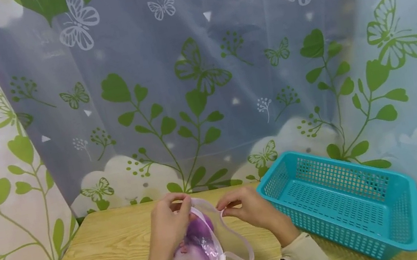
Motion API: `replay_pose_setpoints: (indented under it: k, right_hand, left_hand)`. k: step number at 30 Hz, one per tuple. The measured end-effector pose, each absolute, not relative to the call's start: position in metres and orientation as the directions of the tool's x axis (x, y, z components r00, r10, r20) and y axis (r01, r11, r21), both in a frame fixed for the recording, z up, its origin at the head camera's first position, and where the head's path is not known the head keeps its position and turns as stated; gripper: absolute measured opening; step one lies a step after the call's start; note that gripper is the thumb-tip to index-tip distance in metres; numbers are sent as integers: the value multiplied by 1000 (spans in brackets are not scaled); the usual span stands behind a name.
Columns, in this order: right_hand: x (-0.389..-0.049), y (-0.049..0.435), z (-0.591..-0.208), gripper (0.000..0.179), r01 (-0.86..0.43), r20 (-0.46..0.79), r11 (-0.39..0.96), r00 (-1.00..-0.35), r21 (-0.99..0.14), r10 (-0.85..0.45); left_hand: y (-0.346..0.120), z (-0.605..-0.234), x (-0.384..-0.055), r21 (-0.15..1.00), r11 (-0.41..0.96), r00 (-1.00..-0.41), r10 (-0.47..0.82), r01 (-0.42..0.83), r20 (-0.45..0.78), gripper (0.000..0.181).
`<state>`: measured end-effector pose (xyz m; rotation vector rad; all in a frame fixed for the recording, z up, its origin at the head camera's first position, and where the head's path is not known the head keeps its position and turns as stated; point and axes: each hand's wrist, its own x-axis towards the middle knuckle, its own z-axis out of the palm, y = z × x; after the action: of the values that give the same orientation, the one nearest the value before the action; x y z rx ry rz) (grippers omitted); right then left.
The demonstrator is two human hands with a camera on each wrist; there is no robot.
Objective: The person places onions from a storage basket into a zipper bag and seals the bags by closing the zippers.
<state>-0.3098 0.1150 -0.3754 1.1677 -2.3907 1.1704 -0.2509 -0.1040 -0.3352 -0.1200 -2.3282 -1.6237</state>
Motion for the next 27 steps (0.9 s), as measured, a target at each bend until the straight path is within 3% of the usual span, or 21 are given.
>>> replay_pose_setpoints:
  k: [7, 13, 21, 27]
  right_hand:
    - [-307, 115, -372, 5, -769, 646, 255, -634, -586, -425]
    - [-299, 118, -361, 6, -772, 719, 241, -635, -588, -280]
    - [-298, 127, -352, 8, -766, 770, 300, -624, -569, -133]
    - [-299, 132, -349, 6, -734, 758, 283, -652, -617, -37]
  left_hand:
    - [-109, -332, -252, 925, 263, -947, -93, 274, 307, 20]
    - [-116, -330, -255, 936, 125, -941, -40, 330, 337, 27]
    - [-132, -329, -254, 905, 138, -913, -9, 403, 408, 28]
    - [-153, -333, -255, 867, 220, -892, 182, 447, 414, 33]
